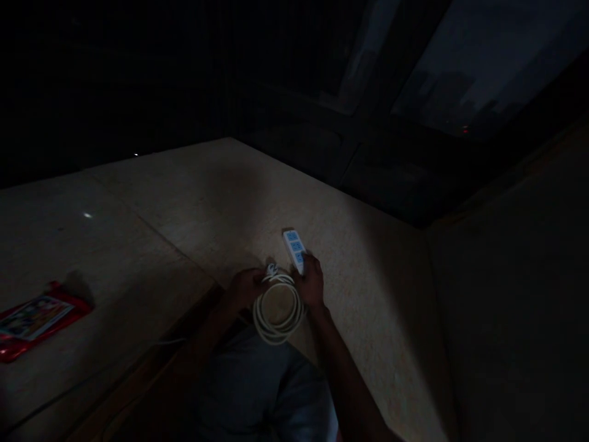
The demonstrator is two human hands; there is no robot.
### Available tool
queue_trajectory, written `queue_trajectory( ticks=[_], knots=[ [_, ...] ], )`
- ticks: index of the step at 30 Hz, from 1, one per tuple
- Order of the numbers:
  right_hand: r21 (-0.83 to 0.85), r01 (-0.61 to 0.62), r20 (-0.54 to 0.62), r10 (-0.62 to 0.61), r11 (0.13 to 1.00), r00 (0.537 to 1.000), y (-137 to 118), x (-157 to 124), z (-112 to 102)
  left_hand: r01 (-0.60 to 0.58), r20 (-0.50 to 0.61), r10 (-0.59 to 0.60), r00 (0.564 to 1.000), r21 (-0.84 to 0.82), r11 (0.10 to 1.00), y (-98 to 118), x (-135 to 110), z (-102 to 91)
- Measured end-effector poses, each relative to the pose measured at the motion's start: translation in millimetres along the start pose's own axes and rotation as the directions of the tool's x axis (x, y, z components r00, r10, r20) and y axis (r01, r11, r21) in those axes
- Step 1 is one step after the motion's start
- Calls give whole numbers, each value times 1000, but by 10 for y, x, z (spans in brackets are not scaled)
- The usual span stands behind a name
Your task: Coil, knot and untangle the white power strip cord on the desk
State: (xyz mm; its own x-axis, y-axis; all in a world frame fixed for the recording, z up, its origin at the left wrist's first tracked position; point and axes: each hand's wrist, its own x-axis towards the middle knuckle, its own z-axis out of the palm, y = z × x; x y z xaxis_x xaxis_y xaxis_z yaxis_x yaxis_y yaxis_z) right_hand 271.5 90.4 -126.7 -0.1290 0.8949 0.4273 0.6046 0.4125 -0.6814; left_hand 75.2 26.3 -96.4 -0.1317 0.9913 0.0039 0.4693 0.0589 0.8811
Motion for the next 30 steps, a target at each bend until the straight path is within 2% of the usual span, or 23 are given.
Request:
queue_trajectory(
  ticks=[4, 7, 10, 14, 18, 21, 25, 27, 30],
  knots=[
    [-37, 65, 53, -64, 997, 997, 102, 54, -66, 79, -18, -83, 996, -167, 983, -91, 32, -133],
    [-121, 92, 51, -86, 988, 995, 230, 143, -149, 131, -150, -186, 971, -318, 939, -138, 49, -276],
    [-156, 64, 5, -64, 986, 998, 389, 252, -244, 161, -232, -325, 917, -529, 833, -109, 35, -427],
    [-139, -17, -115, 0, 990, 993, 521, 302, -318, 166, -171, -444, 880, -765, 623, 26, 16, -502],
    [-163, 28, -193, -59, 986, 979, 464, 230, -349, 125, -102, -457, 884, -889, 440, 159, 55, -393],
    [-155, 110, -194, -139, 982, 971, 341, 174, -391, 92, -87, -413, 906, -914, 395, 242, 66, -271],
    [-15, 268, -45, -268, 963, 962, 123, 110, -426, 87, -65, -340, 938, -906, 414, 371, 20, -113],
    [82, 340, 49, -345, 937, 937, 1, 65, -414, 113, -24, -320, 947, -909, 402, 430, -5, -29],
    [205, 411, 180, -447, 889, 876, -164, -13, -373, 167, 37, -310, 950, -898, 407, 474, -15, 91]
  ],
)
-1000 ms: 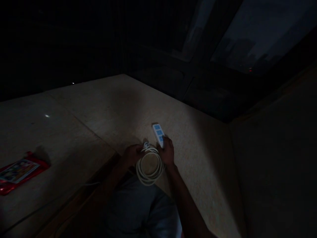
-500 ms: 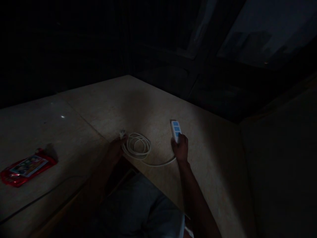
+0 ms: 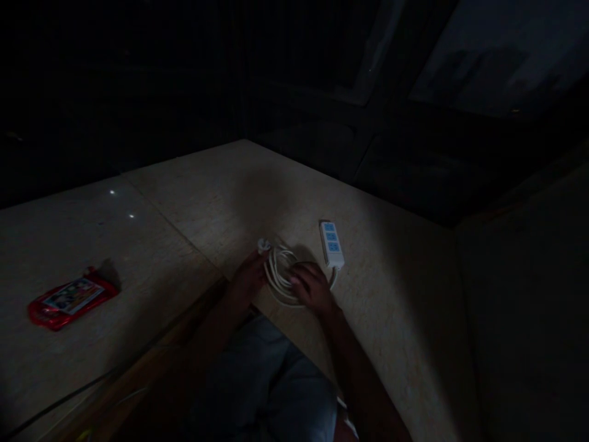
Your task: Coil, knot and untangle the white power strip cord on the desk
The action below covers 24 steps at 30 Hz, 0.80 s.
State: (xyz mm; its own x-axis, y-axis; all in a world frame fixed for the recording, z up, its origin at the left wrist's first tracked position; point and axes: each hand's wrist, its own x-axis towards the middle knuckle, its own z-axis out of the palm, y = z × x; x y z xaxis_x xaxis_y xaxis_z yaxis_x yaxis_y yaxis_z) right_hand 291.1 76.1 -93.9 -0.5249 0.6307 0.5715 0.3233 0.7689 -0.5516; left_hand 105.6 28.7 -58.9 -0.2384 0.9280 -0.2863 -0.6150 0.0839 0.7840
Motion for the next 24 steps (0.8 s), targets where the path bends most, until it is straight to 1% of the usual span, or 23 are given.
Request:
queue_trajectory(
  ticks=[1, 3, 5, 7, 8, 10, 12, 14, 16, 18, 19, 20, 21, 22, 24],
  knots=[
    [25, 22, 45, -23, 999, 999, -43, 1, 25, 15, 6, -15, 1000, 26, 1000, -29, 4, 14],
    [48, 24, 118, -30, 999, 993, -99, -1, 69, 46, 9, -47, 999, 86, 995, -75, 19, 13],
    [32, -17, 145, 12, 999, 989, -110, -8, 107, 73, 7, -74, 997, 124, 990, -101, 31, -20],
    [9, -52, 132, 50, 999, 990, -91, -16, 143, 82, 10, -84, 996, 133, 988, -109, 26, -73],
    [3, -45, 118, 44, 999, 992, -78, -17, 160, 85, 11, -88, 996, 134, 987, -107, 15, -101],
    [-1, 18, 98, -18, 1000, 995, -64, -15, 188, 94, 13, -97, 995, 139, 986, -92, -21, -154],
    [-10, 91, 110, -89, 996, 990, -73, -8, 201, 100, 2, -101, 995, 140, 985, -65, -64, -195],
    [-24, 112, 105, -108, 993, 989, -92, -3, 196, 97, -23, -95, 995, 137, 986, -30, -99, -226],
    [-25, 69, 54, -68, 997, 996, -97, -10, 176, 82, -45, -77, 996, 125, 989, 10, -117, -251],
    [-8, -37, -42, 37, 999, 998, -74, -26, 147, 58, -74, -51, 996, 95, 994, 54, -114, -275],
    [6, -106, -102, 106, 994, 989, -54, -34, 129, 42, -93, -35, 995, 74, 996, 77, -107, -287],
    [28, -178, -171, 180, 984, 969, -31, -40, 109, 26, -115, -20, 993, 54, 998, 98, -96, -299],
    [62, -244, -247, 251, 968, 936, -6, -42, 87, 11, -137, -6, 991, 40, 999, 119, -84, -312],
    [109, -296, -324, 316, 949, 892, 16, -39, 62, -6, -154, 10, 988, 27, 1000, 137, -72, -327],
    [236, -351, -458, 422, 906, 783, 51, -23, 7, -31, -182, 33, 983, 13, 999, 162, -50, -364]
  ],
)
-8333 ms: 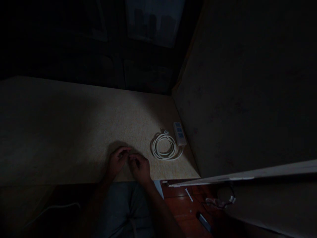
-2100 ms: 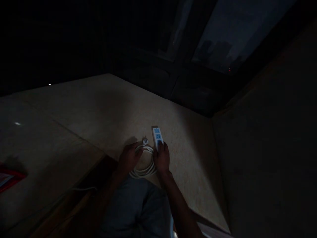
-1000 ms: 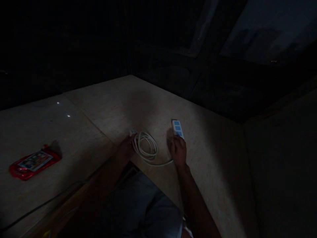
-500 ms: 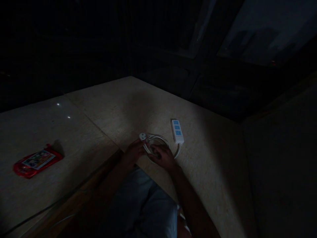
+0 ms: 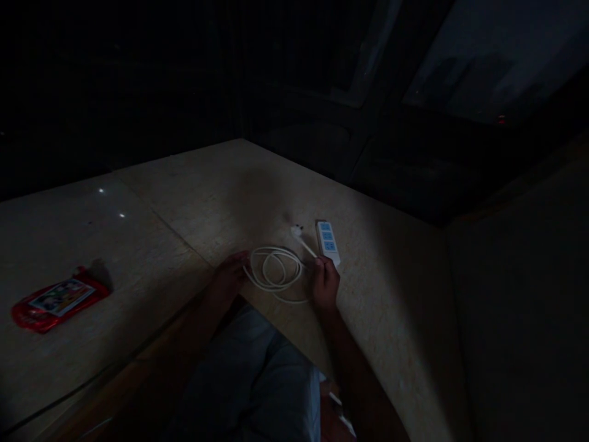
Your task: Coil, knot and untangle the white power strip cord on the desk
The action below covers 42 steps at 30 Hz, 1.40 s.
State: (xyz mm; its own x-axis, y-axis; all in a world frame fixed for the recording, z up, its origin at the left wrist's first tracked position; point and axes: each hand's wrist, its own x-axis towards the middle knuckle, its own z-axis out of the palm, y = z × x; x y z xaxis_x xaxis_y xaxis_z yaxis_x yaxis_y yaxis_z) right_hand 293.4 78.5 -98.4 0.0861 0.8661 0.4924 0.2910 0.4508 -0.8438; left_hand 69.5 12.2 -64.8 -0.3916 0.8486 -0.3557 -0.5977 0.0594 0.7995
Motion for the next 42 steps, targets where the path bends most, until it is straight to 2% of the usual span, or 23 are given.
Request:
queue_trajectory(
  ticks=[2, 5, 8, 11, 16, 22, 29, 37, 42],
  knots=[
    [108, -77, -117, 90, 991, 989, -5, 51, -32, -4, -24, 4, 1000, -14, 1000, 4, 23, -46],
    [229, -135, -172, 176, 964, 969, -18, 102, -60, 12, -83, -13, 996, -5, 1000, -33, 42, -136],
    [327, -190, -165, 254, 926, 953, -8, 118, -62, -35, -113, 39, 993, 31, 999, -91, 43, -219],
    [395, -229, -130, 301, 889, 945, 14, 121, -57, -75, -88, 83, 993, 92, 993, -120, 30, -265],
    [418, -251, -76, 309, 873, 948, 33, 112, -56, -46, -3, 49, 999, 267, 963, -133, 9, -313],
    [374, -252, -33, 285, 892, 958, 40, 76, -66, 10, -15, -4, 1000, 387, 922, -245, -5, -409],
    [347, -259, 5, 275, 901, 961, 32, 64, -72, 96, -58, -81, 995, 338, 936, -245, -57, -396],
    [278, -289, 63, 283, 916, 957, 81, 62, -81, -61, 21, 57, 998, 303, 951, -321, -96, -435],
    [100, -263, 174, 244, 959, 954, 139, 40, -92, -126, 27, 123, 992, 256, 958, -309, -82, -424]
  ],
)
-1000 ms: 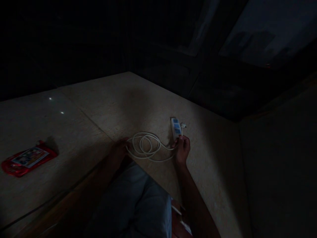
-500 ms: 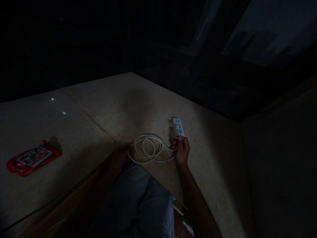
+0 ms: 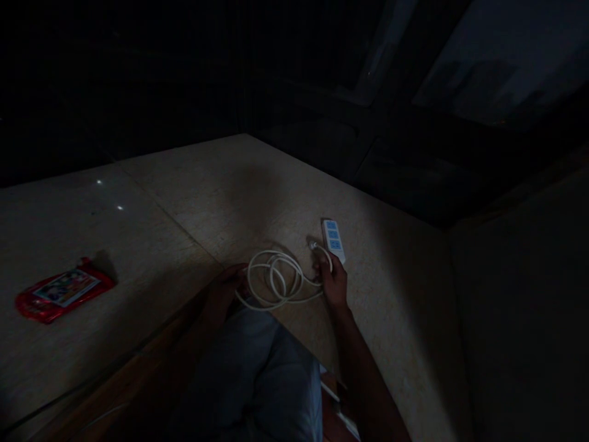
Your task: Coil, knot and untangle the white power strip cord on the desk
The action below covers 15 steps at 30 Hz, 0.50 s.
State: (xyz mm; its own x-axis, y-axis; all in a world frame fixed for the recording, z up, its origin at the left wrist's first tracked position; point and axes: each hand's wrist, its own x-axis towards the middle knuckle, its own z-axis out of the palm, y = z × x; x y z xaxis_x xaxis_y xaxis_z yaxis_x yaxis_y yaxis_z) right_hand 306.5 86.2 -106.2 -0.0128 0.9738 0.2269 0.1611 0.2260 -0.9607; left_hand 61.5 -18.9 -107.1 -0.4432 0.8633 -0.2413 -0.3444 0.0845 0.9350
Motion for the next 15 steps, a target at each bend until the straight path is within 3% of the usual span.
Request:
queue_trajectory(
  ticks=[4, 9, 15],
  knots=[
    [-170, 105, 82, -93, 980, 992, 52, -9, -6, 7, -5, -7, 1000, 7, 1000, 43, -1, 5],
    [-246, 211, 101, -191, 946, 976, 157, 4, -8, 21, 3, -21, 1000, -16, 1000, 98, -52, 28],
    [-465, 389, 75, -403, 795, 912, 115, 6, -46, 46, -16, -47, 999, -61, 997, 63, -37, 26]
  ],
)
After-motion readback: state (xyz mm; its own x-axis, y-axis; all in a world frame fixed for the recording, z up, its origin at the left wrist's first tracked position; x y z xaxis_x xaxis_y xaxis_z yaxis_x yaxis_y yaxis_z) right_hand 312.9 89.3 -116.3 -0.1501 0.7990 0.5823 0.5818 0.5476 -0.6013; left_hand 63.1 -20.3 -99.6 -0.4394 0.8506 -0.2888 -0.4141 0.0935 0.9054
